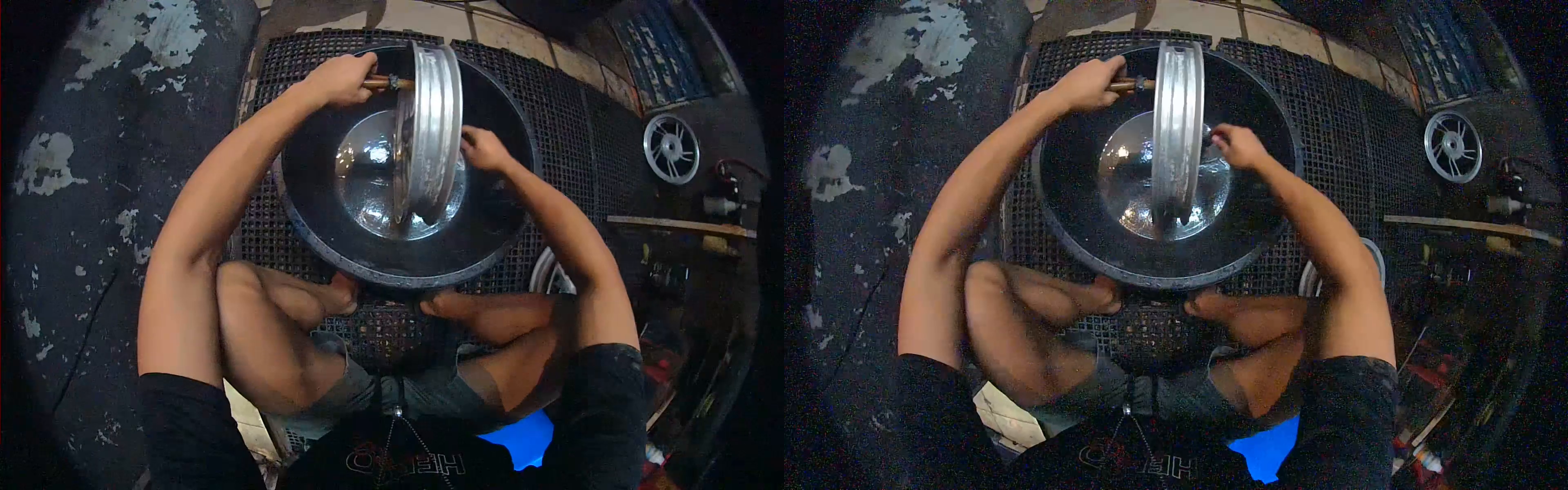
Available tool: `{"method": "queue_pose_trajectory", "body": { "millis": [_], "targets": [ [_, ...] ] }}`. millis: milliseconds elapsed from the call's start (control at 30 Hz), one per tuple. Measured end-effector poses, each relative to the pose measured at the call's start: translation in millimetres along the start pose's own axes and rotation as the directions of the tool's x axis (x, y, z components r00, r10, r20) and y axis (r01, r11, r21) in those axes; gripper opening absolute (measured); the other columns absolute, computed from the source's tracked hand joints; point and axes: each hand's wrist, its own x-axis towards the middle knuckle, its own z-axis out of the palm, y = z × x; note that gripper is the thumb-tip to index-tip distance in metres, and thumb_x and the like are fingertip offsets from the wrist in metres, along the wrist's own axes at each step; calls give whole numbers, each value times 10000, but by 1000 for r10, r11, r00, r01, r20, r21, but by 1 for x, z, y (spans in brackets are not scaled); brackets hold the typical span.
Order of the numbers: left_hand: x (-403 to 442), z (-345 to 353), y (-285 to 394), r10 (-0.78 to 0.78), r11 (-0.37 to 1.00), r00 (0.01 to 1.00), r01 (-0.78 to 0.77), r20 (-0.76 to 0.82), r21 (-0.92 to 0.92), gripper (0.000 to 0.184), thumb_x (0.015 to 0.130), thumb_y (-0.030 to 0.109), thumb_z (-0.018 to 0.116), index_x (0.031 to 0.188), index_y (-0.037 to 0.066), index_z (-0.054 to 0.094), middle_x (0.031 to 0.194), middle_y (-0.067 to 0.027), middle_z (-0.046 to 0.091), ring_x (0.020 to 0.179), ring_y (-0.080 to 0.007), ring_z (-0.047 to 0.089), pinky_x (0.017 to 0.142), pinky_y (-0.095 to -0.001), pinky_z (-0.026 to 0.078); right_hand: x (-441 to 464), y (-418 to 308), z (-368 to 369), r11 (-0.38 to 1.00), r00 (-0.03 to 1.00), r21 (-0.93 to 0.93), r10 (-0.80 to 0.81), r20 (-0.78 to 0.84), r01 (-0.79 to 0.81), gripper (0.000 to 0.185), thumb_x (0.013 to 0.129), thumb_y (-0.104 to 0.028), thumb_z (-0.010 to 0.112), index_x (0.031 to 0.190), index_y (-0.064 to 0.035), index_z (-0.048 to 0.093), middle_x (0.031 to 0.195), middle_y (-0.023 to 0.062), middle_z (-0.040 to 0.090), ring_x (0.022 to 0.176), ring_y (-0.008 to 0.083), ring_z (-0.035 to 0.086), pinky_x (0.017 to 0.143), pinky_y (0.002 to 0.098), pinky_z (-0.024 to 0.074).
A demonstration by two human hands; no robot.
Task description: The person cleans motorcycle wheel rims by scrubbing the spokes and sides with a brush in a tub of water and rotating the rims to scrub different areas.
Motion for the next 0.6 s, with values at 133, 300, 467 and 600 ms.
{"method": "queue_pose_trajectory", "body": {
  "millis": [133,300,467,600],
  "targets": [
    [1,-2,6,-23,995,996,14,88,99,348,764,195,728,1076,54,664,923,-222,706,892,-404,687,817,-511,541,-6,-42,-68,989,975,130,94,-202,-69,320,915,-349,702,1054,-62,723,1055,173,723,998,324,698,880,387,528],
    [3,-5,9,-69,988,993,54,97,147,373,748,196,747,1097,81,684,953,-205,717,911,-384,696,839,-494,552,-37,-114,-152,988,876,101,-56,-479,118,254,907,-266,740,996,-29,727,857,72,728,771,100,633,704,263,511],
    [4,-3,5,-44,991,995,31,90,132,407,720,176,744,1111,82,682,973,-201,718,935,-386,695,848,-495,555,-71,-187,-185,966,773,-34,-226,-593,257,161,912,-146,732,1003,-15,717,897,83,737,834,111,677,758,254,530],
    [5,-7,7,-74,988,990,56,120,147,403,736,180,738,1127,96,689,987,-201,720,952,-381,695,849,-491,558,-82,-203,-168,888,693,-272,-460,-555,371,172,855,-115,768,991,-30,709,915,126,720,823,241,712,746,310,555]
  ]
}}
